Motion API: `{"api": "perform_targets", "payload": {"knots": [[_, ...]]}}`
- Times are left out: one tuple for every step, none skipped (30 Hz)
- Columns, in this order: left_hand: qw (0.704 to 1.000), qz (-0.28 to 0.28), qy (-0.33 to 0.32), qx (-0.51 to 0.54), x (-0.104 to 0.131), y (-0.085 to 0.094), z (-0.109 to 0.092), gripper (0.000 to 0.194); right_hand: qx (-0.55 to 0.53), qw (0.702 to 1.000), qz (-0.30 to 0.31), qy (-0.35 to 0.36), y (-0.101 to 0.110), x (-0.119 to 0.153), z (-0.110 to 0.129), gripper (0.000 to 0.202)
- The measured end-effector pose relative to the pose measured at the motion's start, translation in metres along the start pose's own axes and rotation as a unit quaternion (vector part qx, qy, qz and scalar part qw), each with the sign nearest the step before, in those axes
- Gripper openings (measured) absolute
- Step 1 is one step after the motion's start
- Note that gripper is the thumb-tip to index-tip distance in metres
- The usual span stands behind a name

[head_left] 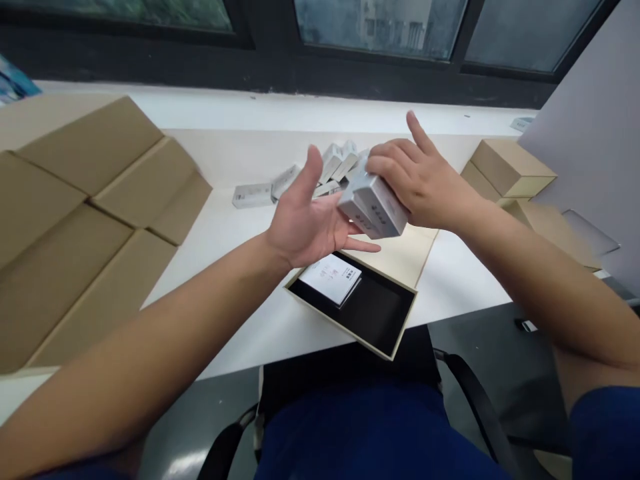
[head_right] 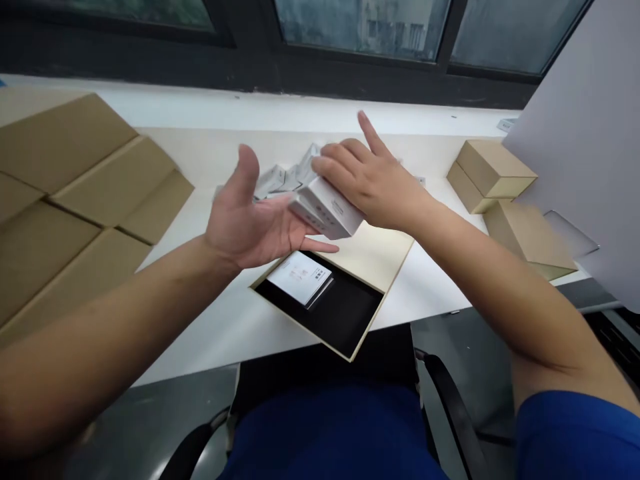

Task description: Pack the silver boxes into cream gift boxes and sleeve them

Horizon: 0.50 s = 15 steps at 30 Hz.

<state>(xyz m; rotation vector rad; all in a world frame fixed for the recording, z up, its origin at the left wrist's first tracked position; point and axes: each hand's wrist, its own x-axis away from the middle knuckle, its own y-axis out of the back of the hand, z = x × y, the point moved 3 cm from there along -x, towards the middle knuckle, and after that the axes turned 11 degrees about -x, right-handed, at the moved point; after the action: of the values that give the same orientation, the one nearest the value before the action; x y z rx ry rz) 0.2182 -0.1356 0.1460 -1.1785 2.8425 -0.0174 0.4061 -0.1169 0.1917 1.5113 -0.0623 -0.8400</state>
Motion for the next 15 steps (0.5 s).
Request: {"api": "perform_targets", "payload": {"knots": [[1.0, 0.024, 0.009, -0.009, 0.004, 0.0, 0.004, 0.092, -0.019, 1.0, 0.018, 0.004, -0.001, -0.002, 0.011, 0.034], [0.999, 0.03, 0.007, -0.021, 0.007, 0.002, 0.009, 0.091, -0.046, 0.998, 0.037, 0.001, -0.001, -0.005, 0.021, 0.036], [0.999, 0.019, -0.004, -0.037, 0.01, 0.004, 0.014, 0.088, -0.077, 0.995, 0.055, -0.008, -0.002, -0.007, 0.029, 0.038], [0.998, -0.001, -0.023, -0.055, 0.012, 0.007, 0.019, 0.083, -0.107, 0.991, 0.072, -0.021, -0.002, -0.01, 0.037, 0.037], [0.996, -0.015, -0.046, -0.073, 0.015, 0.009, 0.024, 0.079, -0.129, 0.987, 0.087, -0.034, -0.003, -0.012, 0.044, 0.036], [0.993, -0.019, -0.067, -0.09, 0.018, 0.01, 0.028, 0.077, -0.14, 0.984, 0.097, -0.044, -0.004, -0.015, 0.051, 0.034], [0.992, -0.011, -0.079, -0.101, 0.021, 0.009, 0.032, 0.077, -0.14, 0.983, 0.103, -0.049, -0.006, -0.018, 0.057, 0.032], [0.991, 0.006, -0.082, -0.102, 0.025, 0.007, 0.035, 0.077, -0.131, 0.984, 0.106, -0.049, -0.008, -0.022, 0.063, 0.031], [0.992, 0.022, -0.08, -0.096, 0.028, 0.004, 0.036, 0.076, -0.116, 0.987, 0.099, -0.046, -0.01, -0.025, 0.069, 0.031], [0.993, 0.029, -0.078, -0.085, 0.031, 0.001, 0.037, 0.074, -0.098, 0.991, 0.085, -0.045, -0.011, -0.028, 0.074, 0.033], [0.994, 0.025, -0.077, -0.071, 0.035, -0.002, 0.036, 0.071, -0.077, 0.994, 0.065, -0.05, -0.011, -0.031, 0.079, 0.036], [0.995, 0.014, -0.079, -0.055, 0.038, -0.005, 0.034, 0.069, -0.057, 0.996, 0.041, -0.064, -0.01, -0.032, 0.083, 0.039], [0.996, 0.005, -0.084, -0.041, 0.042, -0.008, 0.032, 0.069, -0.04, 0.995, 0.011, -0.086, -0.006, -0.032, 0.086, 0.043], [0.995, 0.001, -0.09, -0.031, 0.046, -0.01, 0.031, 0.071, -0.039, 0.993, -0.012, -0.11, -0.001, -0.03, 0.089, 0.049], [0.995, -0.006, -0.099, -0.025, 0.049, -0.011, 0.03, 0.074, -0.047, 0.99, -0.026, -0.132, 0.006, -0.025, 0.092, 0.054]]}}
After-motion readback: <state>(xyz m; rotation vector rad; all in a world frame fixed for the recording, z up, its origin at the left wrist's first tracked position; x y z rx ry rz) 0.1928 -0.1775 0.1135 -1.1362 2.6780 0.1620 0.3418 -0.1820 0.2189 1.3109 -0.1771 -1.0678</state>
